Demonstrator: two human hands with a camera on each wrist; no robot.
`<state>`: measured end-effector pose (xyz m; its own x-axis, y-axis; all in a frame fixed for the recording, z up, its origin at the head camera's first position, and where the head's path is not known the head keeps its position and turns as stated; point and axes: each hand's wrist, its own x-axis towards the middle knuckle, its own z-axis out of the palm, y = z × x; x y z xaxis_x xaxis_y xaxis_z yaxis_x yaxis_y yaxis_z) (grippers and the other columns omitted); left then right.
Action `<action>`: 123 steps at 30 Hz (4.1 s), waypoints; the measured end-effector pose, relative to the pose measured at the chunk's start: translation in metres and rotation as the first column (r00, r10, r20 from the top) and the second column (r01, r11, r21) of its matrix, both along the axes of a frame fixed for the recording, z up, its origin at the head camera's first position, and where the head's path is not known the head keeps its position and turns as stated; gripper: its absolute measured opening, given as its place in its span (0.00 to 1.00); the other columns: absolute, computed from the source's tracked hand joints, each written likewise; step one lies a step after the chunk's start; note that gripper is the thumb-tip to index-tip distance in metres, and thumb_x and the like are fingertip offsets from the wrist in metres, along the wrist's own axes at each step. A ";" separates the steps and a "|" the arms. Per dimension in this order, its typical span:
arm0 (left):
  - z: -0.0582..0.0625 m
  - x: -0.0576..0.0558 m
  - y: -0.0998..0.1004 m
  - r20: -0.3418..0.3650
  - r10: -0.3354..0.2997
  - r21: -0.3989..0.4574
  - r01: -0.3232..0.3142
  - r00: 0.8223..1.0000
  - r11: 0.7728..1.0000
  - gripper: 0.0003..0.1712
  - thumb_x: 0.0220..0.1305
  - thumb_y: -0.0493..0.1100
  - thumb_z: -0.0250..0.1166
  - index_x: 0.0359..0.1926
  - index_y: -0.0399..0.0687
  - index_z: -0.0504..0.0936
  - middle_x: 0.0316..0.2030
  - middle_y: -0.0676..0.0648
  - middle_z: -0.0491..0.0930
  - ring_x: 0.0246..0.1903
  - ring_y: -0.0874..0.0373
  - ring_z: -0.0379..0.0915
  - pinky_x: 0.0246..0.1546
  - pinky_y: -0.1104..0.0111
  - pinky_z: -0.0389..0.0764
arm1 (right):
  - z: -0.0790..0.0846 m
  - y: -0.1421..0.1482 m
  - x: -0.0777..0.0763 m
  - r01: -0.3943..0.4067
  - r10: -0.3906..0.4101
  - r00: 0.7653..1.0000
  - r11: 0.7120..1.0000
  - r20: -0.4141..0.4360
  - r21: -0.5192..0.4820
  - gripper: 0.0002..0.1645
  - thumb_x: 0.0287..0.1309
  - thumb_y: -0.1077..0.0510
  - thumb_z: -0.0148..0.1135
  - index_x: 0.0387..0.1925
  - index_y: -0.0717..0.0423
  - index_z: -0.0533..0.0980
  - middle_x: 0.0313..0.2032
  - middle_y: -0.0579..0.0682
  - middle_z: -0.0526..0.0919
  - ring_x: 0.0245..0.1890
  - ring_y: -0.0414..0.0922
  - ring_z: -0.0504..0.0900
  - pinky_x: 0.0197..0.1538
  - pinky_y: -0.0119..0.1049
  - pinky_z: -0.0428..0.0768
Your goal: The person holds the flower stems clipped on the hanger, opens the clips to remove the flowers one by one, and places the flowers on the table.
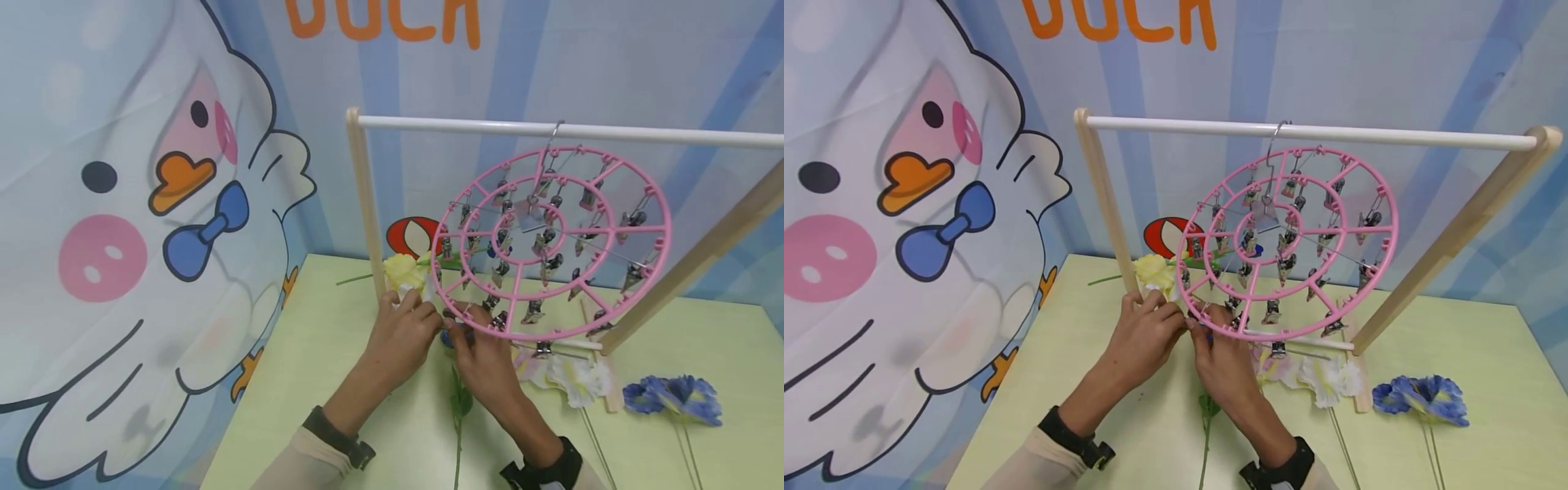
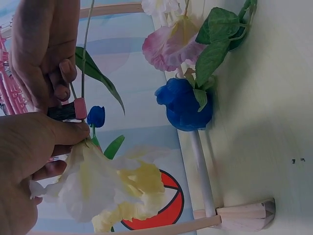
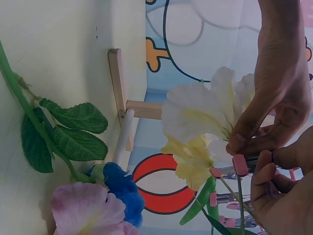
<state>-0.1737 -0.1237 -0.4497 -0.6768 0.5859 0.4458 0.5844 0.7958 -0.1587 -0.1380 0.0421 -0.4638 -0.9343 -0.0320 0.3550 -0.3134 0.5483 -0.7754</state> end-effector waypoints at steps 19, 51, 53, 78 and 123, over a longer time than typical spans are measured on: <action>-0.003 -0.005 -0.005 -0.002 -0.042 0.004 0.042 0.999 0.999 0.02 0.69 0.46 0.74 0.37 0.57 0.91 0.36 0.58 0.88 0.42 0.58 0.73 0.52 0.55 0.68 | -0.011 -0.004 -0.004 0.068 -0.077 0.983 0.996 -0.169 -0.063 0.10 0.71 0.62 0.67 0.50 0.60 0.83 0.36 0.52 0.83 0.31 0.39 0.76 0.34 0.36 0.77; -0.017 0.005 -0.022 0.078 -0.031 -0.037 0.034 0.996 0.999 0.03 0.70 0.45 0.72 0.37 0.56 0.90 0.36 0.56 0.86 0.43 0.56 0.72 0.57 0.52 0.70 | -0.018 0.005 0.006 -0.032 0.032 0.999 0.999 0.040 0.001 0.13 0.79 0.51 0.59 0.58 0.49 0.73 0.39 0.49 0.78 0.32 0.43 0.77 0.32 0.33 0.77; -0.018 0.006 -0.024 0.082 -0.030 -0.035 0.033 0.996 0.999 0.03 0.70 0.46 0.72 0.37 0.56 0.90 0.36 0.56 0.86 0.43 0.56 0.72 0.57 0.52 0.70 | -0.018 0.006 0.008 -0.031 0.028 0.997 0.999 0.071 0.041 0.17 0.79 0.51 0.59 0.62 0.50 0.72 0.36 0.49 0.80 0.27 0.40 0.76 0.28 0.32 0.75; -0.020 0.019 -0.034 0.139 -0.051 -0.100 0.066 0.989 0.993 0.03 0.68 0.43 0.74 0.40 0.60 0.90 0.40 0.57 0.87 0.46 0.57 0.74 0.59 0.53 0.70 | -0.028 0.021 0.021 -0.188 0.130 0.943 0.968 0.306 0.168 0.06 0.69 0.60 0.69 0.42 0.49 0.89 0.36 0.41 0.90 0.34 0.32 0.82 0.39 0.31 0.80; -0.029 0.025 -0.040 0.152 -0.113 -0.111 0.131 0.982 0.985 0.07 0.64 0.41 0.76 0.40 0.61 0.93 0.41 0.60 0.87 0.47 0.59 0.73 0.59 0.53 0.68 | -0.064 -0.014 0.043 -0.176 0.227 0.873 0.972 0.431 -0.155 0.06 0.67 0.60 0.70 0.42 0.59 0.85 0.32 0.48 0.89 0.30 0.36 0.84 0.34 0.29 0.80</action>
<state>-0.1492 -0.1634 -0.4782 -0.6490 0.7113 0.2700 0.6996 0.6974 -0.1557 -0.0946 0.0281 -0.5277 -0.9715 -0.2223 -0.0817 -0.0186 0.4153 -0.9095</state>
